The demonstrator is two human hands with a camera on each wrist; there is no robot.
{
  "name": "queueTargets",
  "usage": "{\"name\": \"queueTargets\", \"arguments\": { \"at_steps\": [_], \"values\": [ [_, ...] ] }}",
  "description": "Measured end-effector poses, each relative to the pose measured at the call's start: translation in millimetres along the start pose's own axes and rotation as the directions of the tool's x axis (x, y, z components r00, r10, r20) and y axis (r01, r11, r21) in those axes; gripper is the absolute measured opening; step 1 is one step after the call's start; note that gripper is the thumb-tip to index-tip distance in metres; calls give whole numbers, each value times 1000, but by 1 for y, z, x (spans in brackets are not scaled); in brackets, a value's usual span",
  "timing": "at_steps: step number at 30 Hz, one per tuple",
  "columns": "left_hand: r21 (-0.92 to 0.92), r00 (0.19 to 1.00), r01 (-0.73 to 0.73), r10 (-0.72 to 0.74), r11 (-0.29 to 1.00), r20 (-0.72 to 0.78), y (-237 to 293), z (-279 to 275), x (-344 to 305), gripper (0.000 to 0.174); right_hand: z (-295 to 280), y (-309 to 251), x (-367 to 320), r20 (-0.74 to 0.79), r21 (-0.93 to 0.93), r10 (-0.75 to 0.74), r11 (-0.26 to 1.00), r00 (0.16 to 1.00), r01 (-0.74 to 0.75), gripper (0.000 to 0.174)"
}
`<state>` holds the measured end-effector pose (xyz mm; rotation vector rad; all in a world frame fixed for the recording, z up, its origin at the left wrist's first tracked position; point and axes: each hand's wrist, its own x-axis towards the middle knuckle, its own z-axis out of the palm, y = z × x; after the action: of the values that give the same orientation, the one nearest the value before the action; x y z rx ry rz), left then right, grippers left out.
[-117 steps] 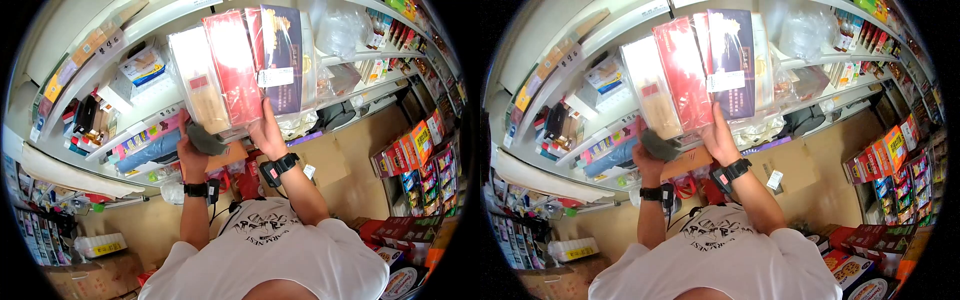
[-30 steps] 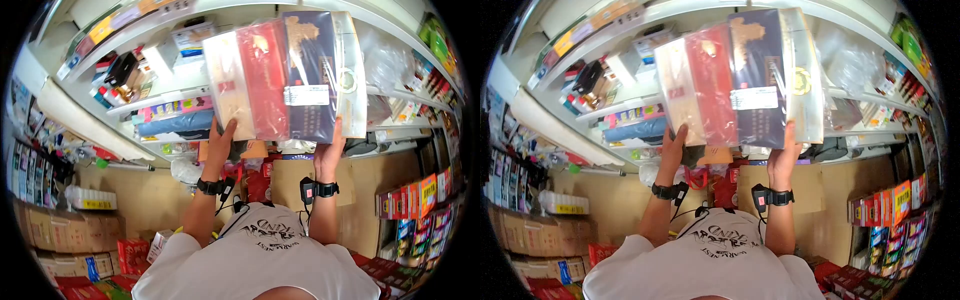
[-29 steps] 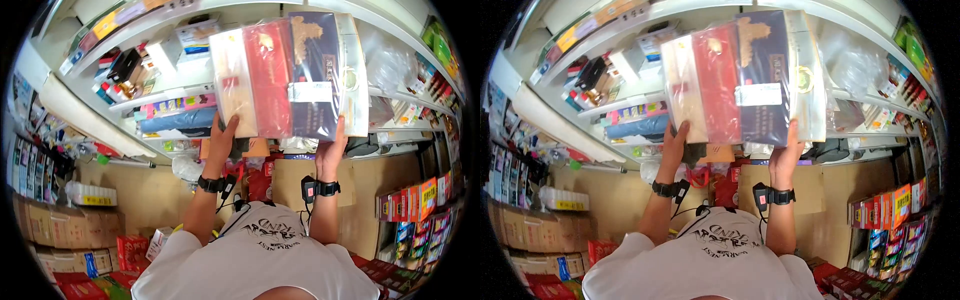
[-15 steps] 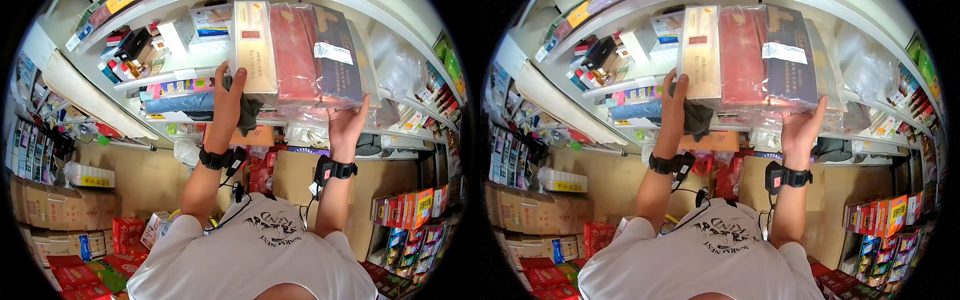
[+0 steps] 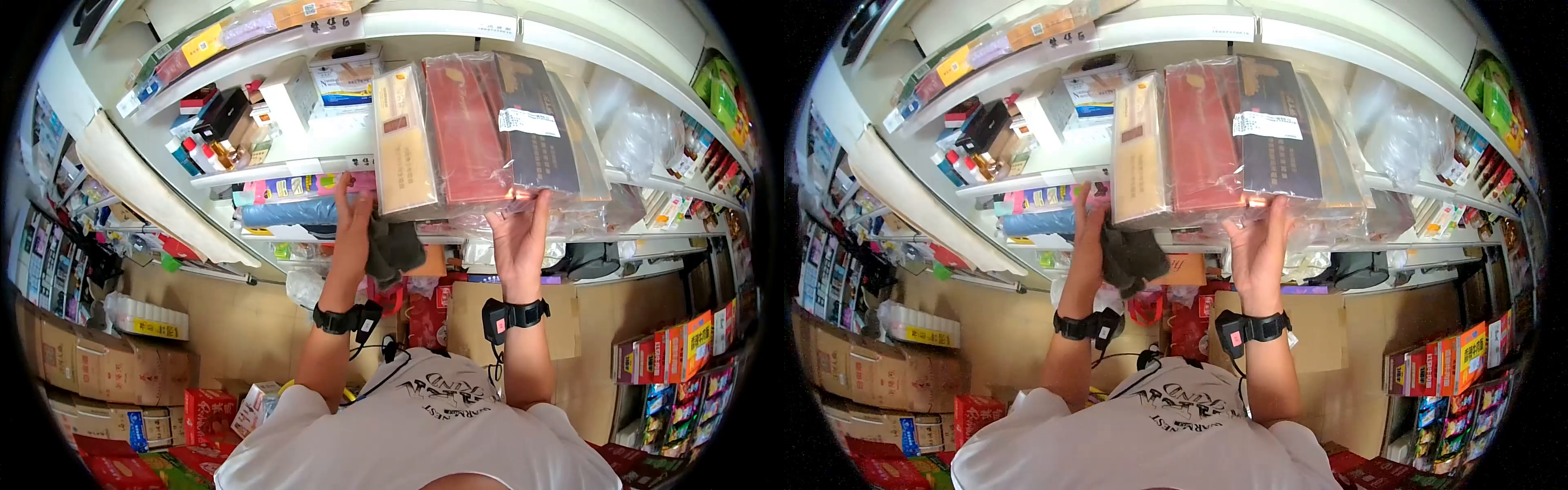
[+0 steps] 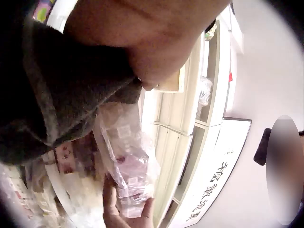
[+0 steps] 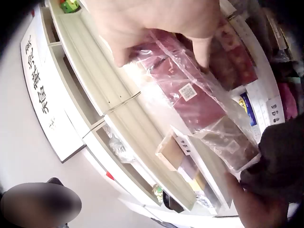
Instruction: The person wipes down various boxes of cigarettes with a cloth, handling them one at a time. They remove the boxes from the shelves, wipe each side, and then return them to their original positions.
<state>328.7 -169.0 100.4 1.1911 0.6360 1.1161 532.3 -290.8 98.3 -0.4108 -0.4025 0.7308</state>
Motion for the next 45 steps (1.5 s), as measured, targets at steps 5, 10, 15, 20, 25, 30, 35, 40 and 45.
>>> {"name": "queueTargets", "arguments": {
  "at_steps": [5,10,15,20,25,30,35,40,45],
  "values": [
    [-90,992,90,-97,992,-85,-6,-26,0,44,-1,6,-3,2,21,-8,1000,1000,8,30],
    [-334,976,-118,47,935,-213,25,-31,18,39,3,5,-3,-24,30,-12,999,1000,13,30],
    [-363,932,-339,363,868,-3,75,11,44,52,11,3,-5,-17,38,-8,999,1000,8,31],
    [65,849,-500,474,864,236,84,44,89,49,5,6,-6,29,62,14,998,999,-16,28],
    [575,891,-453,369,682,264,27,16,94,38,6,12,-6,-1,46,-3,999,1000,3,26],
    [511,879,-471,431,719,204,-21,14,75,43,7,15,-6,-8,55,-10,998,1000,10,25],
    [472,814,-581,493,663,309,-4,30,85,40,2,16,-6,44,60,-3,998,999,1,28],
    [654,739,-621,602,432,304,-6,36,102,38,-4,20,-8,62,52,-7,999,998,4,38],
    [691,743,-616,571,378,350,-7,28,69,29,-5,18,-10,42,31,36,999,998,-37,36]
  ]
}}
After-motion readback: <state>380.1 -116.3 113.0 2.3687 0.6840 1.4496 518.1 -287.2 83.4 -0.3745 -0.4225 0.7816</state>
